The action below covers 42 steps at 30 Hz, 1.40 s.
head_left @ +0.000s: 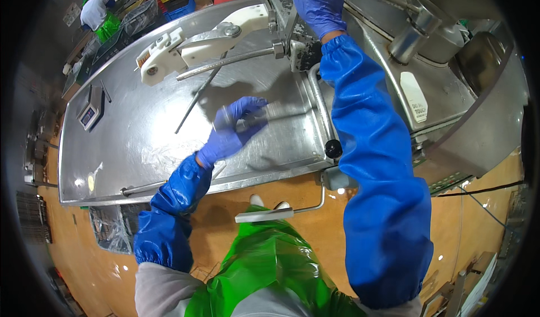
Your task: The person assembles components of a stainless steel machine using a wrench and a long metal rod. They tighten bolts, insert a cylindrical part, and adjust a white plastic assembly with a copper coil, then operate the machine's control panel.
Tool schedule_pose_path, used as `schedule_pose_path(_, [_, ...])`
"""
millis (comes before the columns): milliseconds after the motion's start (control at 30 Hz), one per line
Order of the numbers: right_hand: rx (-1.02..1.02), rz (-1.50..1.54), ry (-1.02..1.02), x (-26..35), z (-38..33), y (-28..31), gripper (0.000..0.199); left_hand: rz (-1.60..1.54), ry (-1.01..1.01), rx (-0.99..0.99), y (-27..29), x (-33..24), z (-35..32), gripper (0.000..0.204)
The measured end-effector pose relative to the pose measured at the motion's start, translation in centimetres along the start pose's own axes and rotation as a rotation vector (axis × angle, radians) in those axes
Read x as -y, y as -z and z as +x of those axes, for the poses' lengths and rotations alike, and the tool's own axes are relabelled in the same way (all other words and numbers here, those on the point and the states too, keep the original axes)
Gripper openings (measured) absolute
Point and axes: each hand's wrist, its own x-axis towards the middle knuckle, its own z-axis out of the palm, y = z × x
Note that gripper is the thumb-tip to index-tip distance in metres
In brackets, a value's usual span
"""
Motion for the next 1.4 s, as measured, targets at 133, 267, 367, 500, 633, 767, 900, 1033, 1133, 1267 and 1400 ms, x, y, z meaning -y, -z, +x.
schedule_pose_path(133, [0.156, 0.071, -0.021, 0.8, 0.3, 0.7, 0.018, -0.696, 0.768, -0.140, 4.4, 1.9, 4.1, 0.030])
schedule_pose_path(267, [0.291, 0.219, -0.140, 1.6, -0.3, 1.9, 0.020, -0.926, 0.477, -0.539, 4.9, -2.5, 6.9, 0.034])
schedule_pose_path(367, [0.265, 0.328, -0.140, 2.0, -1.8, 1.1, 0.019, -0.740, 0.124, -0.627, 4.7, -5.0, 8.7, 0.034])
schedule_pose_path(500, [0.291, 0.668, 0.023, 2.5, -1.7, -2.3, 0.008, -0.416, -0.169, -0.863, -0.1, -4.8, 8.9, 0.027])
schedule_pose_path(633, [0.343, 0.777, -0.114, 1.5, -1.2, -2.4, 0.019, -0.315, -0.480, -0.653, -6.3, 0.4, 6.5, 0.012])
schedule_pose_path(767, [0.369, 0.746, -0.159, 1.2, -1.4, -2.1, 0.014, -0.149, -0.473, -0.677, -11.0, 2.2, 6.7, 0.009])
schedule_pose_path(900, [0.374, 0.731, -0.191, 0.3, -1.4, -2.2, 0.012, -0.024, -0.521, -0.619, -11.9, 3.0, 7.3, 0.013])
schedule_pose_path(1033, [0.408, 0.769, -0.216, -0.7, -1.0, -1.8, 0.009, -0.008, -0.445, -0.685, -12.0, 5.7, 8.5, 0.014])
schedule_pose_path(1133, [0.411, 0.755, -0.260, -0.9, -1.1, -1.7, 0.012, 0.120, -0.262, -0.760, -9.9, 5.8, 10.6, 0.021])
schedule_pose_path(1267, [0.392, 0.874, -0.248, -0.2, -1.0, -3.3, 0.014, -0.253, 0.156, -0.948, -2.0, 7.7, 16.6, 0.023])
schedule_pose_path(1400, [0.263, 0.573, -0.135, 0.1, -1.1, -4.5, 0.012, -0.437, 0.071, -1.027, -1.5, 7.4, 18.0, 0.016])
